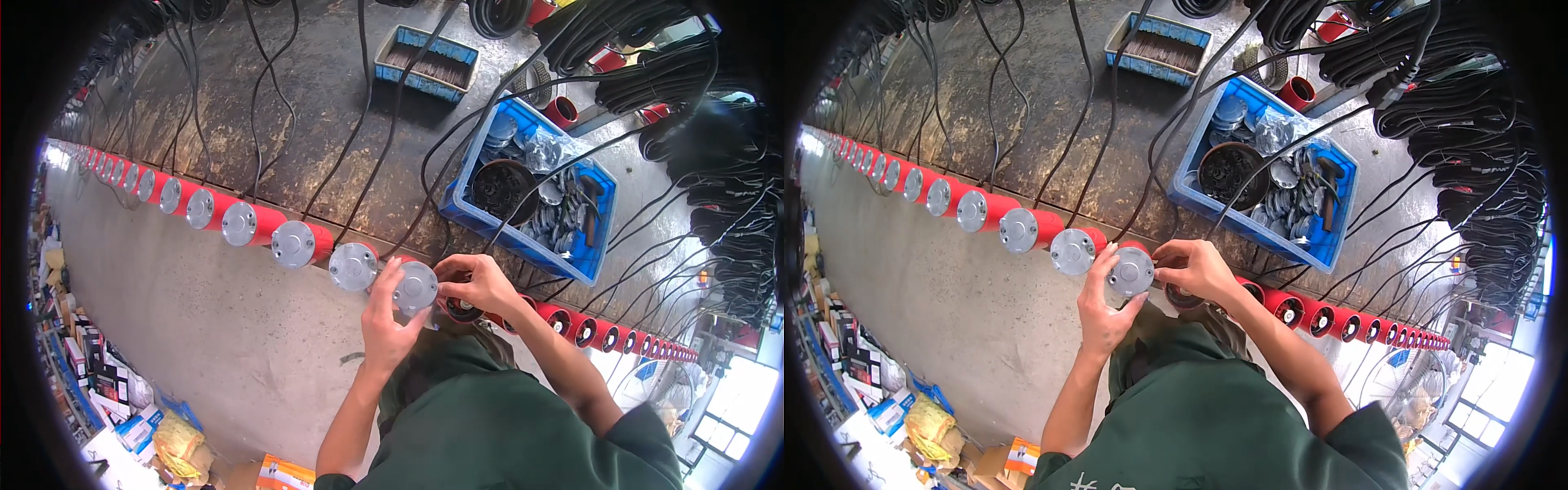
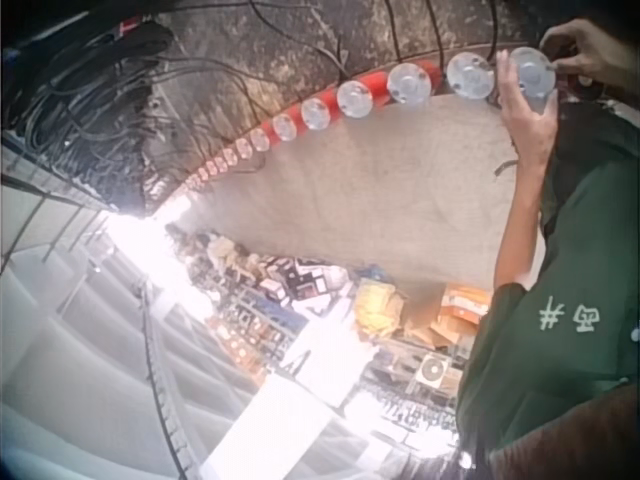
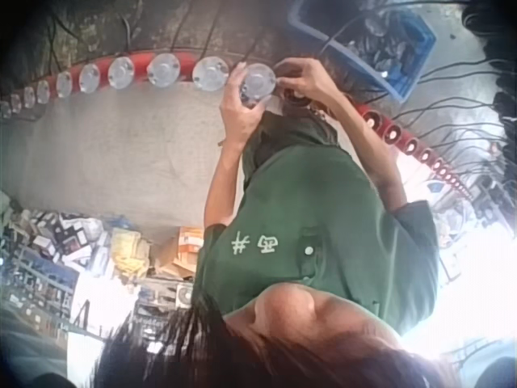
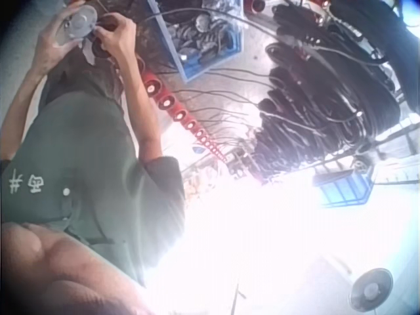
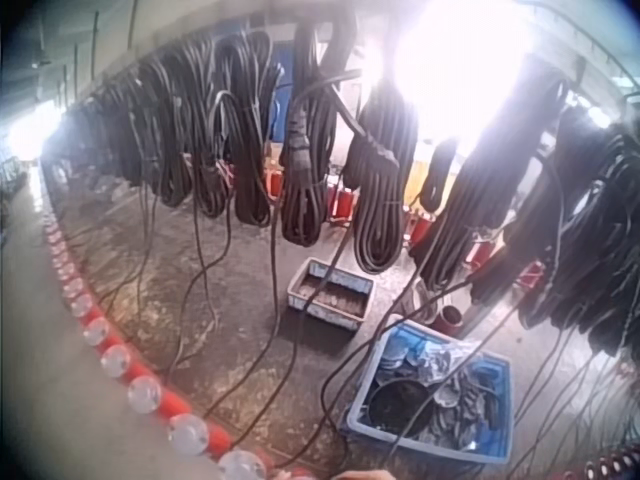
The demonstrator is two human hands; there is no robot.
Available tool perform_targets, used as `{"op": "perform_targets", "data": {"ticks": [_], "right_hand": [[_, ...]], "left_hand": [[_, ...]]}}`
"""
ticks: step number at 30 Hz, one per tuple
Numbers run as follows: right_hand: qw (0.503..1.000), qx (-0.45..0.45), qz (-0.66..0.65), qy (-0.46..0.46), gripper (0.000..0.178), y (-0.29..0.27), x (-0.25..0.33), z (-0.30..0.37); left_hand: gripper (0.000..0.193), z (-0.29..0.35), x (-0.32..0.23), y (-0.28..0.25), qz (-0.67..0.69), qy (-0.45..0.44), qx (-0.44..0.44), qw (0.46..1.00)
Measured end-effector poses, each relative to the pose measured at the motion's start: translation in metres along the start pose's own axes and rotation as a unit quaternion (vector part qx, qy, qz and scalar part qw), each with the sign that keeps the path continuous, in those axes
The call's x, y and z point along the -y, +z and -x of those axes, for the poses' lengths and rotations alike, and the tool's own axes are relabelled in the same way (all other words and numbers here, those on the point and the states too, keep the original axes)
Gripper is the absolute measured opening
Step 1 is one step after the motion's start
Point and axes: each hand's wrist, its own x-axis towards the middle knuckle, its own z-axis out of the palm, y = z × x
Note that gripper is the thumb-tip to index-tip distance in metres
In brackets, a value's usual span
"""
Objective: The person assembles water pumps by fitting metal components into the top of red pump housings and securing them with a hammer.
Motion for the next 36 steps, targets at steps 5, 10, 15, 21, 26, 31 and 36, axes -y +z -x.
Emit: {"op": "perform_targets", "data": {"ticks": [5, 10, 15, 21, 26, 31, 36], "right_hand": [[1.000, 0.000, -0.011, -0.002, 0.029, 0.000, -0.003, -0.001], [1.000, 0.007, -0.019, -0.001, 0.028, 0.000, -0.004, -0.001], [1.000, 0.007, -0.021, -0.019, 0.028, 0.001, -0.006, 0.000], [0.999, 0.007, -0.029, -0.039, 0.029, -0.003, -0.006, 0.004], [0.998, -0.050, -0.005, -0.036, 0.031, 0.002, 0.001, 0.006], [0.986, -0.127, 0.067, -0.090, 0.029, 0.029, 0.013, -0.015], [0.939, -0.189, 0.248, -0.142, 0.025, 0.059, 0.017, -0.062]], "left_hand": [[0.068, -0.003, -0.001, 0.001, -0.039, 0.019, -0.009, 0.999], [0.063, -0.004, -0.002, -0.001, -0.043, 0.024, -0.005, 0.999], [0.062, -0.003, 0.002, 0.000, -0.051, 0.017, 0.004, 0.999], [0.063, 0.001, 0.018, 0.002, -0.072, 0.057, 0.011, 0.996], [0.063, 0.000, 0.029, -0.001, -0.086, 0.091, 0.021, 0.992], [0.083, 0.017, 0.018, 0.002, -0.031, 0.042, 0.001, 0.999], [0.083, 0.037, 0.026, 0.011, 0.182, -0.174, -0.060, 0.966]]}}
